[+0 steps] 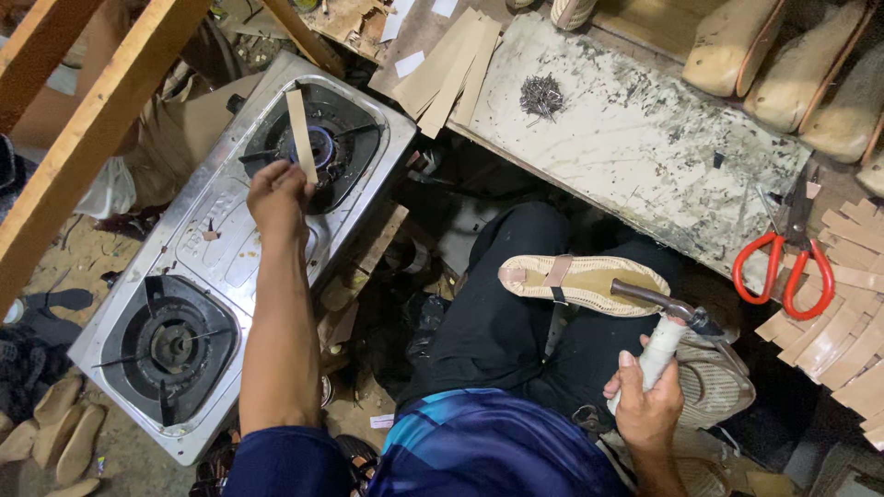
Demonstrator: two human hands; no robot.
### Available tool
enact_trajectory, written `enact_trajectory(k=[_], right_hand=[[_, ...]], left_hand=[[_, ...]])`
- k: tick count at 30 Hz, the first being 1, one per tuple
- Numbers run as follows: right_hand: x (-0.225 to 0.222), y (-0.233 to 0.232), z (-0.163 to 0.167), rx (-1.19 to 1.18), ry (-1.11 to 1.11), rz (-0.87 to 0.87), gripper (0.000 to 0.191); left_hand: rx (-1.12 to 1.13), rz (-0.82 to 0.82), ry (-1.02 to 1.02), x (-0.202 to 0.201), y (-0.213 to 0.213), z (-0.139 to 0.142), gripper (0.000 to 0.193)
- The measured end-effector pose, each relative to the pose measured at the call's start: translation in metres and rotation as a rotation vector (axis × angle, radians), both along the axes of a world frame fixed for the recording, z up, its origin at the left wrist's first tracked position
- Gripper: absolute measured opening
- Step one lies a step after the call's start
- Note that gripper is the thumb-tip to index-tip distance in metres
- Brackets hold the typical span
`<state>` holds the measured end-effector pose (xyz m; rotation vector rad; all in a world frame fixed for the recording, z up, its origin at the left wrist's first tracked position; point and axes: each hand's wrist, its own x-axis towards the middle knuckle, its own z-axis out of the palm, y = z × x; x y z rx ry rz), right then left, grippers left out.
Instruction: The person sits on the floor holding a woven shoe on their lap. They trim the edge of the insole with a small blade, press the insole flat, fit a strap across the shoe, and hammer the sole and strap with a hammer to secure them.
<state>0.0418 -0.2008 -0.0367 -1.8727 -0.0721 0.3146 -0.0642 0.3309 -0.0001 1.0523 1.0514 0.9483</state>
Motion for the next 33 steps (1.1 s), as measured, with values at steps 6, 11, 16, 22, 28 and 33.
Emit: enact_trajectory(k=[6, 11, 16, 22, 28, 33], right_hand=[[0.0, 0.003, 0.003, -0.029, -0.022, 0.016, 0.042], [-0.006, 0.0, 0.006, -0.004, 0.01, -0.041, 0.036], [-0.009, -0.005, 0.021, 0.052, -0.015, -0.017, 0.038], [-0.006, 0.01, 0.043, 0.199, 0.144, 0.038, 0.043], [0.013, 0.017, 0.046, 0.258, 0.088, -0.024, 0.043], [0.028, 0.015, 0.04, 0.263, 0.103, -0.042, 0.043]], left_hand=[[0.177, -0.012, 0.116, 0.006, -0.002, 0.006, 0.02], [0.251, -0.228, 0.23, -0.005, -0.073, 0.015, 0.015], [0.197, -0.727, 0.225, -0.016, -0.173, 0.029, 0.01], [0.325, -1.187, 0.141, -0.01, -0.238, 0.041, 0.005], [0.319, -1.189, 0.122, -0.003, -0.24, 0.044, 0.005], [0.335, -1.175, 0.116, 0.006, -0.241, 0.047, 0.003]])
